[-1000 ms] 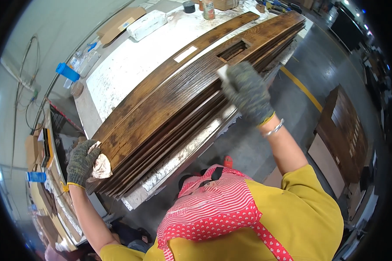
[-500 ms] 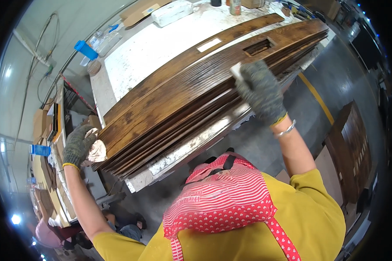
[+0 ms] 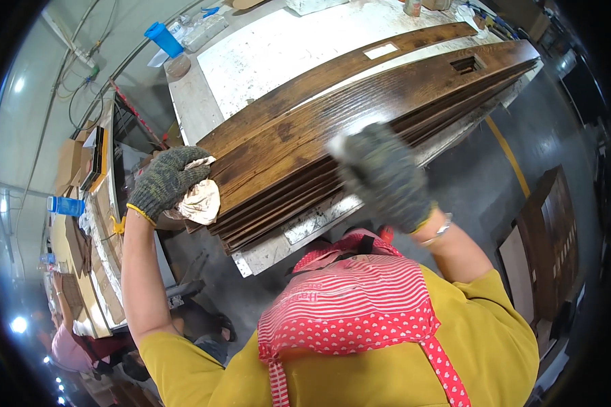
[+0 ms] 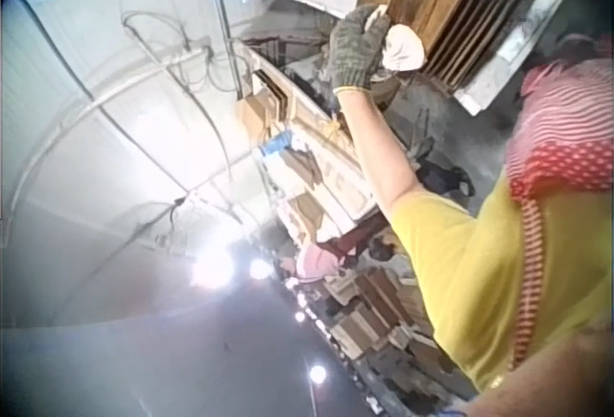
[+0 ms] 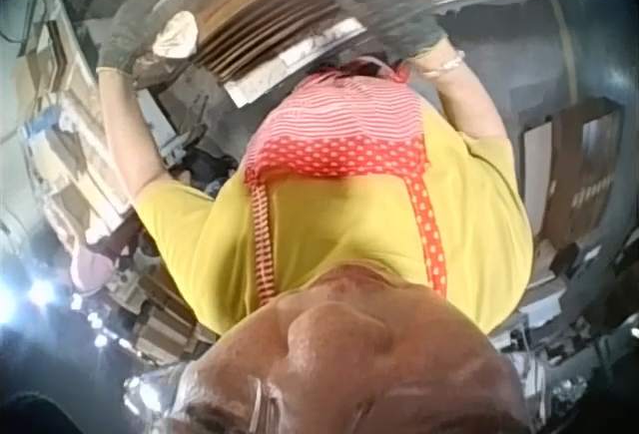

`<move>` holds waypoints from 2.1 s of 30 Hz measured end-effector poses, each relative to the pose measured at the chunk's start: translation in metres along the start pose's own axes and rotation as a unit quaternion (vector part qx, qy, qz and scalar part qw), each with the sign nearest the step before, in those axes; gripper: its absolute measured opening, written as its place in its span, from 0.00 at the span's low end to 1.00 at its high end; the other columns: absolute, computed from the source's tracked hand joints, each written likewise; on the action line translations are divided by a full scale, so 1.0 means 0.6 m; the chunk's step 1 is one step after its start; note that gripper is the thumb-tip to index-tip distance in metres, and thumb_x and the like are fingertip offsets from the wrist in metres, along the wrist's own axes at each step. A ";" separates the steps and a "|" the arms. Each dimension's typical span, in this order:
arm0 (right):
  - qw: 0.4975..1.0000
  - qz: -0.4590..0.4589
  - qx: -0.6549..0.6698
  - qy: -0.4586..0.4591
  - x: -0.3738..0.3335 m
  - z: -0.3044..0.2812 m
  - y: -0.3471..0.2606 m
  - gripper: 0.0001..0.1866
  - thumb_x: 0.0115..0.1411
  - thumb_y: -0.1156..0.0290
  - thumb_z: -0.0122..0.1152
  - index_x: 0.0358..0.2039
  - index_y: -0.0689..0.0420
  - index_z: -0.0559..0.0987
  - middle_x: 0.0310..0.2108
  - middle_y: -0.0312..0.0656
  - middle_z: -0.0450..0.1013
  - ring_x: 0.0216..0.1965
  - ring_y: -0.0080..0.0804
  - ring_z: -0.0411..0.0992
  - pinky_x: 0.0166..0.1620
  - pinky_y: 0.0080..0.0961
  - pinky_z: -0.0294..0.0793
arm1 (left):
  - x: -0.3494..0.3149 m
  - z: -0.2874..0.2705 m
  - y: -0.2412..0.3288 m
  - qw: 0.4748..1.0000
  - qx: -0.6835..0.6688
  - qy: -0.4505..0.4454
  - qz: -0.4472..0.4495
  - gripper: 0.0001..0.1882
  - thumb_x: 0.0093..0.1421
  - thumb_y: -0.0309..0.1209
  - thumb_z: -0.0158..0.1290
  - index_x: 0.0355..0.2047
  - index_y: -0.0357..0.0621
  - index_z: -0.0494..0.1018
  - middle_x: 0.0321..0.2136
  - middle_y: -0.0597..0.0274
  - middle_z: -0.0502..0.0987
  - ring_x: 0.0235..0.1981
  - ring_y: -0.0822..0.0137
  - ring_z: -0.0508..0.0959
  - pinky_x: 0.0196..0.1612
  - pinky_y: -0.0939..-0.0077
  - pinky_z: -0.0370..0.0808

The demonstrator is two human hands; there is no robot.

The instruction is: The person polishes several long wooden boards by hand using a cloth and small blocks. The person wipes the top and sides of each board in a stack and handles them one by one.

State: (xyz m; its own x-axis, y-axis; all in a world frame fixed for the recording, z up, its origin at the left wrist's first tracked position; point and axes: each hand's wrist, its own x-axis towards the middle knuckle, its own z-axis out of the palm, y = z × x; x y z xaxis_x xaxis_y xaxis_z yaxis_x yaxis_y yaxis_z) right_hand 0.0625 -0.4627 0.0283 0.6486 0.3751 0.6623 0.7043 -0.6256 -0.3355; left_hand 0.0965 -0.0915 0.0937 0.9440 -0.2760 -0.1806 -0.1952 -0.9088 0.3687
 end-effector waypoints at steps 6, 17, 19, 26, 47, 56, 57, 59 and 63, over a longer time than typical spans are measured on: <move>0.991 -0.029 0.112 -0.065 0.039 0.064 -0.105 0.15 0.54 0.70 0.64 0.42 0.58 0.76 0.39 0.46 0.74 0.38 0.39 0.74 0.46 0.35 0.77 | -0.032 -0.043 0.013 1.000 0.003 0.007 0.024 0.16 0.57 0.32 0.59 0.43 0.36 0.78 0.42 0.49 0.80 0.43 0.59 0.78 0.49 0.68 0.72; 0.994 -0.006 0.030 -0.102 0.049 0.083 -0.152 0.14 0.53 0.72 0.61 0.40 0.61 0.75 0.35 0.46 0.72 0.36 0.41 0.73 0.39 0.35 0.76 | -0.097 0.000 -0.083 0.994 0.090 0.047 0.036 0.19 0.57 0.38 0.58 0.48 0.44 0.76 0.45 0.52 0.79 0.48 0.52 0.76 0.53 0.63 0.71; 0.979 -0.079 0.072 -0.174 0.081 0.108 -0.191 0.10 0.53 0.74 0.58 0.37 0.61 0.75 0.33 0.44 0.72 0.35 0.38 0.73 0.37 0.35 0.75 | -0.092 0.009 -0.102 0.986 0.145 0.055 0.065 0.17 0.59 0.38 0.55 0.47 0.47 0.77 0.45 0.55 0.79 0.47 0.52 0.76 0.52 0.61 0.72; 0.953 -0.223 0.099 -0.182 0.110 0.132 -0.254 0.07 0.53 0.73 0.57 0.33 0.60 0.75 0.31 0.45 0.72 0.37 0.37 0.73 0.36 0.34 0.74 | -0.121 0.008 -0.109 0.968 0.142 0.171 0.120 0.16 0.57 0.34 0.58 0.47 0.48 0.78 0.40 0.52 0.79 0.43 0.49 0.76 0.48 0.61 0.72; 0.970 -0.078 -0.104 -0.204 0.068 -0.050 -0.024 0.14 0.57 0.66 0.62 0.44 0.52 0.79 0.41 0.47 0.73 0.41 0.47 0.74 0.44 0.38 0.76 | -0.156 0.041 -0.051 0.989 0.110 0.094 0.036 0.32 0.52 0.30 0.58 0.60 0.58 0.69 0.49 0.52 0.76 0.50 0.49 0.75 0.54 0.58 0.70; 0.951 0.106 -0.228 -0.182 0.080 -0.213 0.121 0.16 0.53 0.74 0.67 0.43 0.51 0.80 0.44 0.44 0.74 0.44 0.43 0.74 0.48 0.34 0.76 | -0.204 -0.011 -0.014 0.980 -0.050 0.190 0.004 0.16 0.58 0.32 0.59 0.46 0.43 0.78 0.38 0.55 0.80 0.39 0.58 0.80 0.45 0.67 0.75; 0.983 0.084 -0.085 -0.142 0.092 -0.205 0.134 0.16 0.54 0.74 0.67 0.44 0.53 0.80 0.43 0.43 0.74 0.44 0.39 0.74 0.48 0.31 0.76 | -0.227 -0.012 0.005 0.969 -0.154 0.190 -0.029 0.17 0.58 0.31 0.59 0.46 0.39 0.77 0.37 0.56 0.80 0.39 0.62 0.80 0.46 0.70 0.75; 0.984 0.098 0.103 -0.106 0.118 -0.174 0.140 0.15 0.58 0.74 0.65 0.46 0.59 0.79 0.43 0.39 0.74 0.44 0.30 0.72 0.50 0.26 0.74 | -0.235 0.017 0.058 0.915 -0.369 0.162 0.010 0.18 0.58 0.30 0.59 0.47 0.33 0.75 0.39 0.54 0.79 0.39 0.63 0.79 0.48 0.70 0.75; 0.949 -0.160 0.137 -0.234 0.262 -0.062 0.072 0.14 0.59 0.74 0.63 0.45 0.62 0.78 0.42 0.43 0.73 0.42 0.36 0.73 0.49 0.27 0.74 | -0.159 0.106 0.162 0.970 -0.115 0.180 0.117 0.26 0.55 0.34 0.62 0.55 0.41 0.73 0.55 0.45 0.73 0.55 0.46 0.74 0.54 0.61 0.73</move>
State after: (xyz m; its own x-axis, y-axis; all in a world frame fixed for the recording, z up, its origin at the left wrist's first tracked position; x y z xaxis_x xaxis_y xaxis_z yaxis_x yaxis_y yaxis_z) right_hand 0.1845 -0.4564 0.1430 0.4003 0.8190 0.4111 0.8939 -0.2502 -0.3719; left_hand -0.0294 -0.1730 0.0889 0.9206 -0.3022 0.2472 -0.3903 -0.7285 0.5630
